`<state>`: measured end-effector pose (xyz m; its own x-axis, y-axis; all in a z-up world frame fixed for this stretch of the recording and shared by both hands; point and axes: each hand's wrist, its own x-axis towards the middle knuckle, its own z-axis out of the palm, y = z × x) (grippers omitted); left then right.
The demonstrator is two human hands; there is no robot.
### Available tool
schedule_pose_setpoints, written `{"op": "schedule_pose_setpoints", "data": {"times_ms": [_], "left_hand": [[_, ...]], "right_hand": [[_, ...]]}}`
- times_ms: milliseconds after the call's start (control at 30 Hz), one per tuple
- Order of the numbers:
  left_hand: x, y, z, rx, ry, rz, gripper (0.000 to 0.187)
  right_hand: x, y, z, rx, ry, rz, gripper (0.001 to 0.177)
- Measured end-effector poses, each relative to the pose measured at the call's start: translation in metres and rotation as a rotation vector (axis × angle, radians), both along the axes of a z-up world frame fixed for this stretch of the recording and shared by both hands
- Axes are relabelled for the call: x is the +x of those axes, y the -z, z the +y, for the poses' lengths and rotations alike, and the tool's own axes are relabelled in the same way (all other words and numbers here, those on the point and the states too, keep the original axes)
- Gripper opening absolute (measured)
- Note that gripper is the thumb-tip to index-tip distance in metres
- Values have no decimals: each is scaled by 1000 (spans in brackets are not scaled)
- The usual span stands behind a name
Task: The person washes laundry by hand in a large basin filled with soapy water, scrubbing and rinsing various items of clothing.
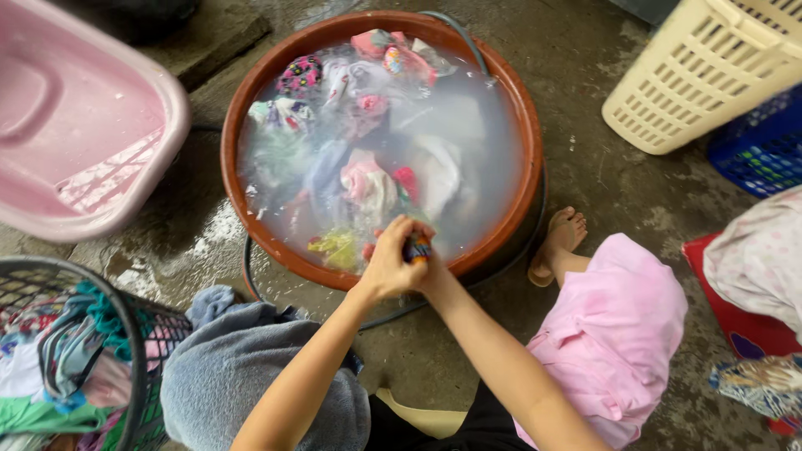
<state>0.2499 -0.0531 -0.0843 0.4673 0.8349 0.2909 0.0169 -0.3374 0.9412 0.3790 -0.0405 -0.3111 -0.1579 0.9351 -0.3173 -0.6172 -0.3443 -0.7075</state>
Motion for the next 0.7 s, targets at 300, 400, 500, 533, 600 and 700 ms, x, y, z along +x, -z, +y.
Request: {"op": "schedule_pose_setpoints", "data": {"times_ms": [300, 400, 500, 533, 600, 700], "left_hand": [[-5, 8, 8, 57, -122, 346, 31], [-10, 30, 19, 8, -319, 143, 19], [-12, 41, 16, 90, -391, 182, 16], [-7, 44, 12, 24, -352, 53, 22], [-2, 48, 9, -43, -319, -74, 30], [-3, 60, 9, -385, -386, -314, 47]], "right_hand": [[-48, -16, -2, 109, 150, 362, 38], [-48, -96, -14, -329, 129, 491, 51], [-66, -119, -21, -462, 203, 322, 52], [-74, -111, -20, -407, 332, 181, 54], [-80, -81, -16, -228, 374, 225, 47], [-79, -39, -6, -35, 428, -25, 40]]}}
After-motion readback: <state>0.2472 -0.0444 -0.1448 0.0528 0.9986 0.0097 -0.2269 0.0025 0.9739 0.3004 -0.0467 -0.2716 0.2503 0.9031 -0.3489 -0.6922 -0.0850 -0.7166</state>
